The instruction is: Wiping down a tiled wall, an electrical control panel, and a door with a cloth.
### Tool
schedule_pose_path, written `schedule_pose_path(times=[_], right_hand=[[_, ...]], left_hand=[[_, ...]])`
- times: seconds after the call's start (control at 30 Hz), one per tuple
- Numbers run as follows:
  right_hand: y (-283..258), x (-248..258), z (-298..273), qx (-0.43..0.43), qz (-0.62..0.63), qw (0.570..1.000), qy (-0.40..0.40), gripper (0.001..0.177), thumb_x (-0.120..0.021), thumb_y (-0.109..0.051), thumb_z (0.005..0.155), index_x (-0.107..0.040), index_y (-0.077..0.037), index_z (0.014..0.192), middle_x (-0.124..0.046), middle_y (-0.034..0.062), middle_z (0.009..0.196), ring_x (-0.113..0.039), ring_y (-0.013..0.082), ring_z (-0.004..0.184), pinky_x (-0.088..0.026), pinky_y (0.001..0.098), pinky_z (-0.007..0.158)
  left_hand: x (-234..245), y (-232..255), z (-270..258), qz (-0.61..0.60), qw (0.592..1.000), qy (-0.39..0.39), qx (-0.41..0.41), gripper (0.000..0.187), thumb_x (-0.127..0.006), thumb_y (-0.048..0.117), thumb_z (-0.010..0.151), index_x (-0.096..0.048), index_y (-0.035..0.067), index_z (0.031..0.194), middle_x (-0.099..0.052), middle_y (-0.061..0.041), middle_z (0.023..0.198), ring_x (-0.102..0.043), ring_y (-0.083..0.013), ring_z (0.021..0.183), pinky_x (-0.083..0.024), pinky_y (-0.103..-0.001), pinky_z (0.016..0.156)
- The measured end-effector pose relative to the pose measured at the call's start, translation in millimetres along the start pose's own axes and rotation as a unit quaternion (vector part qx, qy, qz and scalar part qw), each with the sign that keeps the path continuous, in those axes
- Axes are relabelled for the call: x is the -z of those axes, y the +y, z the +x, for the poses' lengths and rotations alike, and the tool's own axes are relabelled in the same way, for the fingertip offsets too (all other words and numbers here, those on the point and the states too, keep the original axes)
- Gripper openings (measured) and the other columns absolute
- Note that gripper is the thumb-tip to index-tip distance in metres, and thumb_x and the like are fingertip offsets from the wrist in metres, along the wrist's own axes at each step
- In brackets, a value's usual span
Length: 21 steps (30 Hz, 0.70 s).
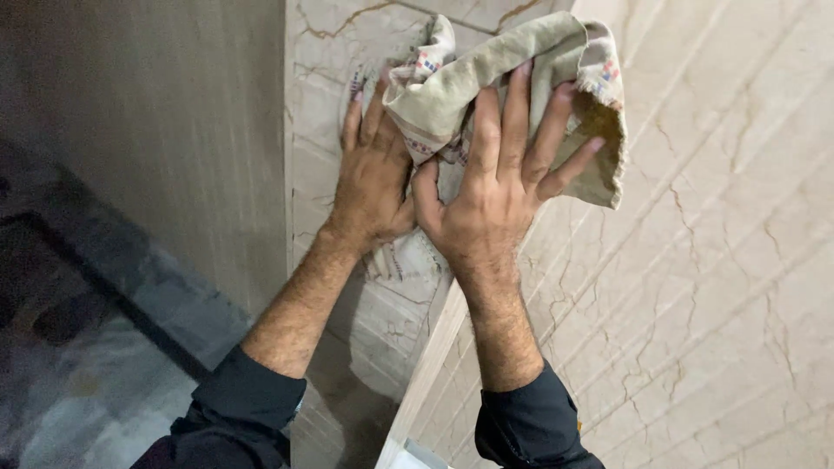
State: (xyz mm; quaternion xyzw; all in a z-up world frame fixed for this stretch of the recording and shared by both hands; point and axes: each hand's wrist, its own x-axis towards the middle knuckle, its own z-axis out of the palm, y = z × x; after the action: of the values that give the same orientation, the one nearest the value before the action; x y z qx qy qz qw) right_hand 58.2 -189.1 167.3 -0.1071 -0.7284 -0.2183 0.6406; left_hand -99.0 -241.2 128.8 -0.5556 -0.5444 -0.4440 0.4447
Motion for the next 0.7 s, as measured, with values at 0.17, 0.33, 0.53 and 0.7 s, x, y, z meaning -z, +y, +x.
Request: schedule_pose_path(times=[0.17,0.33,0.53,0.7], right_hand=[[-9.9,2.1,14.5,-0.024,-0.053,0.998,-0.010,0.073,-0.071,-0.033,0.094,-0.046,-0.006,0.158,-0.032,0.0138,0.171,-0.012,0.0402,0.162,0.013,0.0703,0.125],[-21.2,-2.8,33.1,-0.032,-0.116,0.993,-0.008,0.074,-0.071,-0.035,0.094,-0.047,-0.007,0.157,-0.036,0.0086,0.169,-0.018,0.0339,0.161,0.013,0.0700,0.123],[-36.0,-26.0,40.4,-0.025,-0.126,0.990,-0.065,0.077,-0.069,-0.041,0.097,-0.043,-0.007,0.161,-0.034,0.0099,0.170,-0.022,0.0310,0.160,0.006,0.0653,0.126],[-47.3,-51.9,37.6,0.034,-0.140,0.984,-0.102,0.079,-0.066,-0.049,0.104,-0.037,-0.005,0.163,-0.029,0.0125,0.171,-0.021,0.0336,0.159,0.003,0.0649,0.125]], left_hand=[[12.4,-11.6,22.5,-0.012,0.999,0.001,-0.039,0.069,-0.055,0.041,0.108,-0.037,0.003,0.163,-0.021,-0.022,0.172,-0.014,-0.0331,0.164,-0.011,-0.062,0.132],[27.4,-24.9,43.2,-0.011,0.998,-0.002,-0.056,0.067,-0.055,0.041,0.108,-0.044,-0.002,0.158,-0.024,-0.023,0.171,-0.016,-0.0315,0.162,-0.012,-0.062,0.132],[25.7,-57.8,37.0,0.029,0.998,0.022,-0.052,0.070,-0.050,0.049,0.112,-0.043,-0.003,0.159,-0.027,-0.021,0.169,-0.017,-0.0311,0.160,-0.011,-0.059,0.132],[26.7,-75.2,18.5,0.018,1.000,0.014,0.005,0.071,-0.043,0.047,0.114,-0.040,-0.006,0.162,-0.023,-0.023,0.172,-0.015,-0.0334,0.162,-0.010,-0.058,0.133]])
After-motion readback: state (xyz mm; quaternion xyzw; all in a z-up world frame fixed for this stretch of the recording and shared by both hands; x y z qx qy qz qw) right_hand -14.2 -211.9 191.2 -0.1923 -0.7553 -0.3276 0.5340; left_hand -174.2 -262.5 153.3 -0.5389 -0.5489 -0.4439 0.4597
